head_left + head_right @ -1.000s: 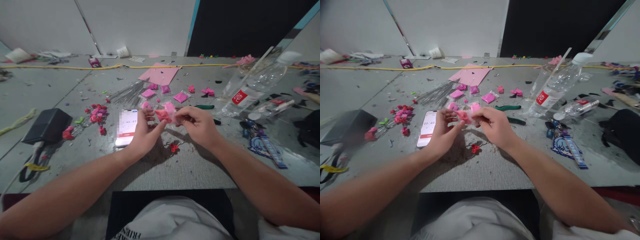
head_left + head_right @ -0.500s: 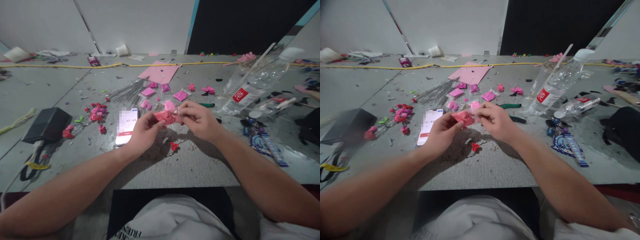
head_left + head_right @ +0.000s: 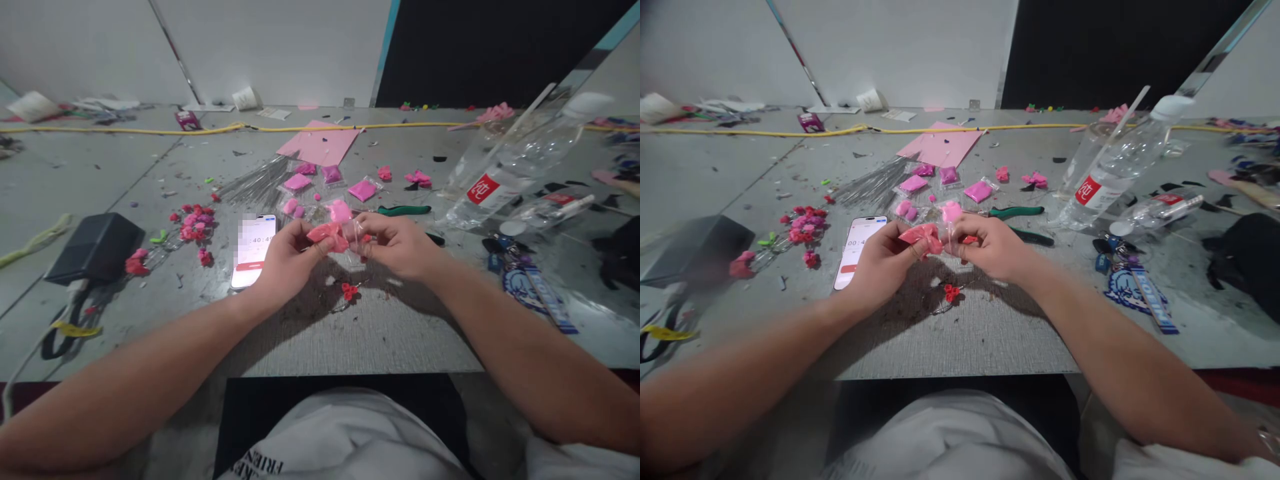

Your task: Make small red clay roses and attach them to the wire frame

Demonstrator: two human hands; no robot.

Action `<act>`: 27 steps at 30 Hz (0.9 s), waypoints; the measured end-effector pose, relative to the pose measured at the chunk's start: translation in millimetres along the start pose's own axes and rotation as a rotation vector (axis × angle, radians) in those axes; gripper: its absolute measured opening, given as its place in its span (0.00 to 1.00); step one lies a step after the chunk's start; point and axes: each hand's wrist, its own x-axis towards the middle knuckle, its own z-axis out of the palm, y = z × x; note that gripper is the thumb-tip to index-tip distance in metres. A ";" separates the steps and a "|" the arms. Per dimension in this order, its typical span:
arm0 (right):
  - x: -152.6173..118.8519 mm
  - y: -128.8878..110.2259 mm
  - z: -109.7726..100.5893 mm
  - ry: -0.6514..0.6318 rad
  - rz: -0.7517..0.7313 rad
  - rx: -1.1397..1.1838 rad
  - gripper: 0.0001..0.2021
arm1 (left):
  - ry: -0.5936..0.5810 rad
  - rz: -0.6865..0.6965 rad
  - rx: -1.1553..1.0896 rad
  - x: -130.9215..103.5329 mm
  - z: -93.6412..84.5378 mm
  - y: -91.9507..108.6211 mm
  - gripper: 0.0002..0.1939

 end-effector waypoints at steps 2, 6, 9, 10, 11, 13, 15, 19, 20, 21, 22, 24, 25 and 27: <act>0.1 0.2 1.9 0.009 0.011 -0.021 0.10 | -0.003 0.032 0.026 1.4 0.2 -0.5 0.12; -0.9 0.4 9.5 -0.007 0.007 -0.002 0.07 | -0.048 0.060 -0.013 1.1 1.3 -2.0 0.08; -2.7 2.1 17.0 0.011 0.036 0.037 0.08 | -0.096 0.075 -0.028 -0.6 1.5 -3.6 0.08; -3.2 2.6 18.7 0.020 0.051 0.045 0.09 | -0.104 0.076 -0.028 -0.9 1.5 -4.2 0.07; -3.5 2.6 19.8 0.027 0.060 0.048 0.10 | -0.113 0.075 -0.037 -1.2 1.4 -4.5 0.08; -3.7 1.3 19.7 0.026 0.052 0.060 0.12 | -0.135 0.066 -0.084 -1.5 1.4 -3.9 0.08; -3.2 -1.8 17.2 0.005 0.050 0.127 0.12 | -0.165 0.058 -0.140 -2.0 1.8 -1.4 0.09; -1.5 -8.7 10.9 -0.044 0.115 0.418 0.13 | -0.176 0.040 -0.216 -2.5 2.8 4.6 0.11; -1.1 -9.6 9.4 -0.036 0.144 0.484 0.13 | -0.168 0.034 -0.235 -2.2 2.9 4.9 0.12; -0.7 -10.2 7.9 -0.015 0.175 0.539 0.13 | -0.158 0.027 -0.256 -1.6 2.8 4.4 0.12; -0.3 -10.5 6.3 0.018 0.201 0.579 0.13 | -0.149 0.018 -0.274 -0.8 2.7 3.3 0.12; 0.5 -10.2 2.5 0.085 0.214 0.574 0.13 | -0.137 -0.006 -0.306 0.8 2.3 0.0 0.13; 0.9 -9.7 0.5 0.105 0.204 0.542 0.13 | -0.140 -0.021 -0.320 1.2 2.1 -1.6 0.13; 1.6 -8.4 -2.5 0.109 0.174 0.452 0.11 | -0.160 -0.049 -0.345 1.1 2.0 -3.8 0.13</act>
